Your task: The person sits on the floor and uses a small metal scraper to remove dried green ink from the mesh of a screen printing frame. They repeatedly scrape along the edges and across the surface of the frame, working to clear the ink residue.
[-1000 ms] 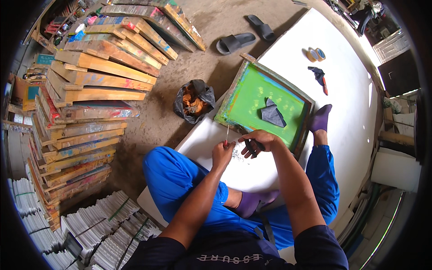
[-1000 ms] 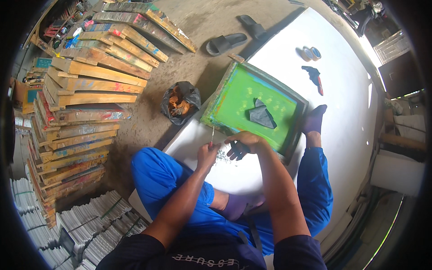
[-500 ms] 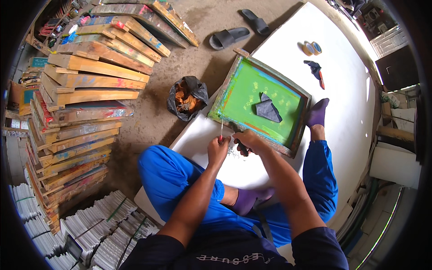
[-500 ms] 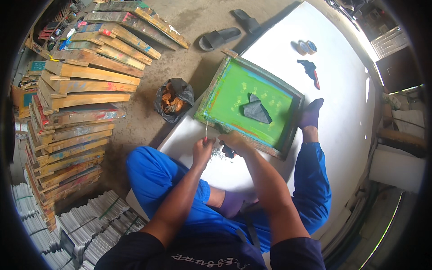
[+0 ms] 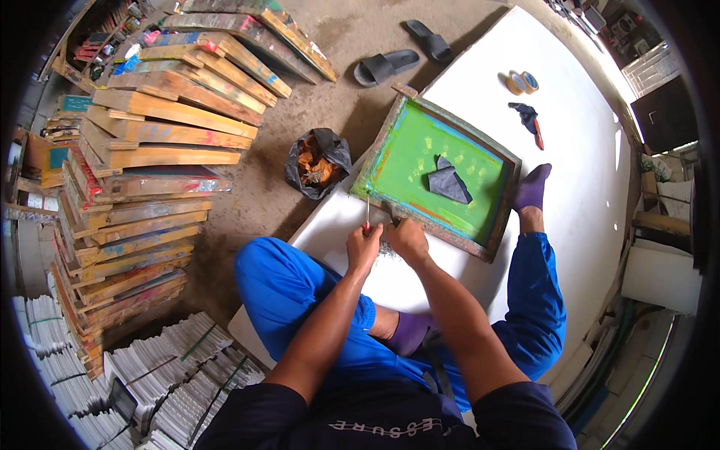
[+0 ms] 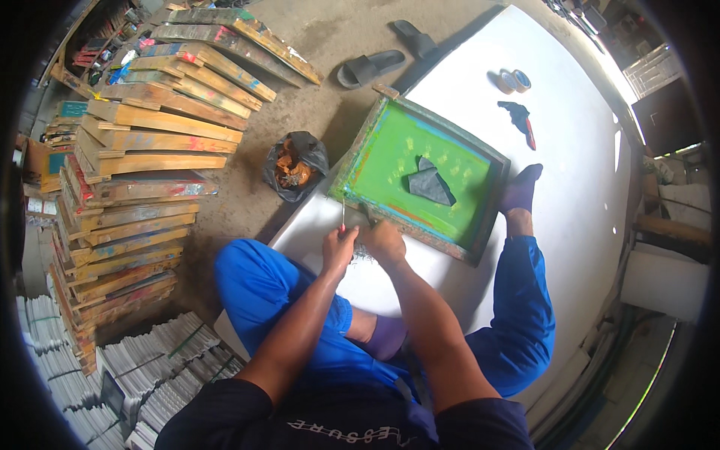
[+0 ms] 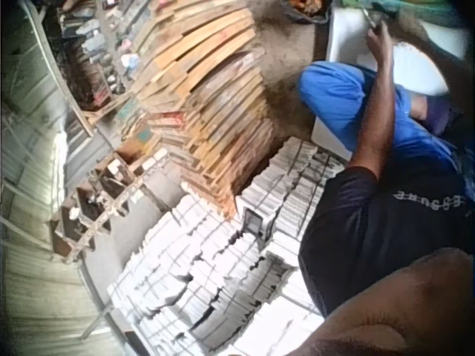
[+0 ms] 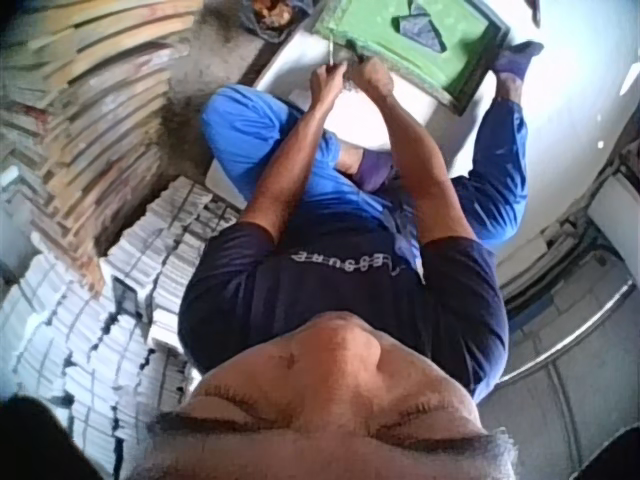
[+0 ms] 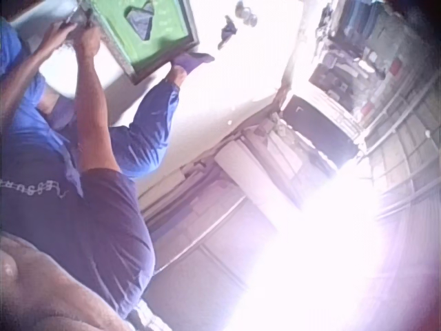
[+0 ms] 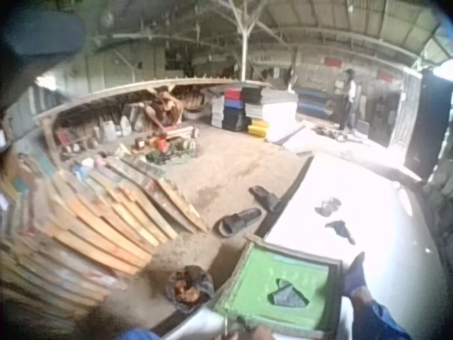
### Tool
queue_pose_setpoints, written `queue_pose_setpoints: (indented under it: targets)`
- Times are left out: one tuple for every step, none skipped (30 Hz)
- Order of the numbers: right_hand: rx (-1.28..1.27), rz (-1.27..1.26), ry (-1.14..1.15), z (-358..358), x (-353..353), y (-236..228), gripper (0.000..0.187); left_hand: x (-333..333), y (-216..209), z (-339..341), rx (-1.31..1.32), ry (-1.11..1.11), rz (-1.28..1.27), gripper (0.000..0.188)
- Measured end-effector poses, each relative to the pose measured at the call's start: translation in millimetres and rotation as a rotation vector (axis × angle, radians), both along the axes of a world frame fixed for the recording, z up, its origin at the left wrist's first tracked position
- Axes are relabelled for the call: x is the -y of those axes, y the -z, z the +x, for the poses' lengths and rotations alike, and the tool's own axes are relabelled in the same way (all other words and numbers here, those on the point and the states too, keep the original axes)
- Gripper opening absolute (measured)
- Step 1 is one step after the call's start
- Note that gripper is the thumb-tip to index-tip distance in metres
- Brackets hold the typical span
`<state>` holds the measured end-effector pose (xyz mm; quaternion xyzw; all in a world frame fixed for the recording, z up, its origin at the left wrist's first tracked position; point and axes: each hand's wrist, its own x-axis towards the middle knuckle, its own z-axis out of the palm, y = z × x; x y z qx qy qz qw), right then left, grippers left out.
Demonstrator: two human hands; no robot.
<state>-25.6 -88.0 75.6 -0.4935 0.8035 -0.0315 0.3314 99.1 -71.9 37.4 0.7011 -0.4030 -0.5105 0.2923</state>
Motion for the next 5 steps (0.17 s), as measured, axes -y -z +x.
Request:
queue_pose_setpoints:
  targets:
    - [0.009,-0.035,0.028,2.5,-3.3,2.5,0.043,-2.2,1.3,0.8,0.017,-0.014,-0.025,0.043]
    - [0.018,-0.069,0.056,3.8,-6.4,4.4,0.045,-4.5,2.6,2.1,0.033,-0.028,-0.050,0.043]
    - [0.028,-0.102,0.084,4.4,-7.4,6.2,0.046,-6.2,4.2,4.3,0.014,-0.046,-0.050,0.042]
    - [0.027,-0.059,0.053,3.7,-6.4,6.5,0.048,-6.6,2.8,5.6,-0.006,-0.062,-0.049,0.042]
    - [0.026,-0.016,0.022,2.5,-5.3,6.0,0.052,-6.4,1.6,7.3,-0.027,-0.077,-0.049,0.041]
